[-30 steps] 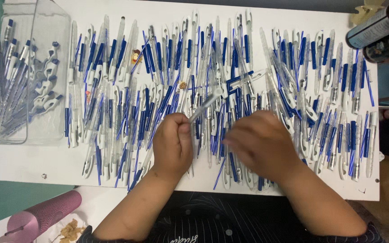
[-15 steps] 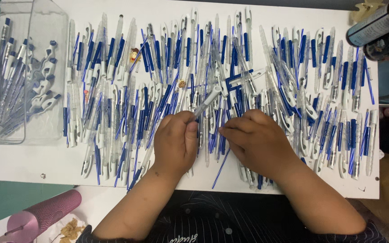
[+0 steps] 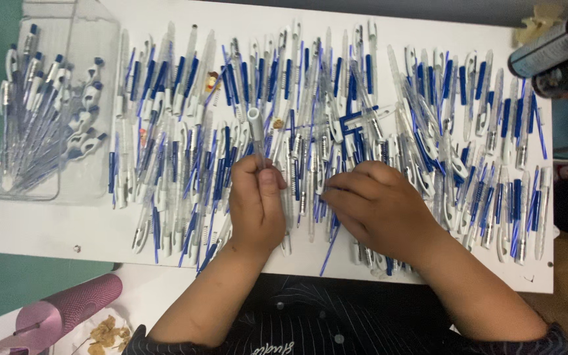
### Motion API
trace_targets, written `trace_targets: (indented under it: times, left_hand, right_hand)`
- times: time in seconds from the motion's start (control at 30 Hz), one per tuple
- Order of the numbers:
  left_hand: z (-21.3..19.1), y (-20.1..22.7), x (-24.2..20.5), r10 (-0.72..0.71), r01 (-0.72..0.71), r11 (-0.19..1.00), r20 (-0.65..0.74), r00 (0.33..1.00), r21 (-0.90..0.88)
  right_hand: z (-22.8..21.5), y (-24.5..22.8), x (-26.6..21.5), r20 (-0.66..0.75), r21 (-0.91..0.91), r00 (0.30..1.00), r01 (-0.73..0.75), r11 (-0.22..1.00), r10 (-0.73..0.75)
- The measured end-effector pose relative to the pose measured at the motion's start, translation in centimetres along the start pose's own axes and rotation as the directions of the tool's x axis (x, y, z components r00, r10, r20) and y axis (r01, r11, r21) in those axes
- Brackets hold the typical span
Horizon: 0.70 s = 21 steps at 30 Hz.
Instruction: The person assembles pens by hand by inserting blue ink refills into white plastic barrels. They work through a pile of components on a white desk and place the finished pens into a clear plastic bin.
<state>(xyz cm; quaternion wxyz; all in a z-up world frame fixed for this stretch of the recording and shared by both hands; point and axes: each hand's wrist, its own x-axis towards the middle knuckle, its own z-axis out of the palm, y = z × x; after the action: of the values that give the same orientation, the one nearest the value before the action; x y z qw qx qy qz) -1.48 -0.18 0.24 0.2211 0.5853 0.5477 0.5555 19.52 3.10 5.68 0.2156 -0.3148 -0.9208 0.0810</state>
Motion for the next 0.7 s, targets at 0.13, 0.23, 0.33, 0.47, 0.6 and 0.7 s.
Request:
trace_targets:
  times: [0.13,0.23,0.33,0.47,0.6,0.7]
  left_hand:
    - [0.2,0.1,0.1,0.005,-0.006,0.999,-0.022,1.000,-0.051]
    - [0.2,0.4,0.2,-0.042,0.041,0.996,-0.006,0.999,-0.075]
    - [-0.2,0.5,0.3,-0.053,0.052,0.998,-0.003,0.999,-0.043]
    - [-0.3,1.1,0.4,-0.021,0.022,1.000,-0.041,0.999,0.022]
    - [-0.5,1.3,0.3,-0.035,0.036,0.999,0.008,0.999,-0.016]
    - [-0.2,1.6,0.4,-0.070,0.073,0.994,0.047,0.996,-0.081]
  right_hand:
    - [2.3,-0.4,1.0,0.001,-0.082,0.997,0.074,0.994,-0.074]
    - [4.0,-1.0,2.0,0.087,-0.142,0.995,-0.027,0.989,0.040]
    - [5.6,-1.4,2.5,0.145,-0.223,0.980,-0.104,0.969,0.138]
    - [6.6,-1.0,3.1,0.119,-0.257,0.968,-0.187,0.948,0.223]
    - [6.2,-1.2,4.1,0.175,-0.216,0.941,-0.252,0.943,0.291]
    - [5.8,-1.0,4.6,0.243,-0.182,0.916,-0.280,0.943,0.319]
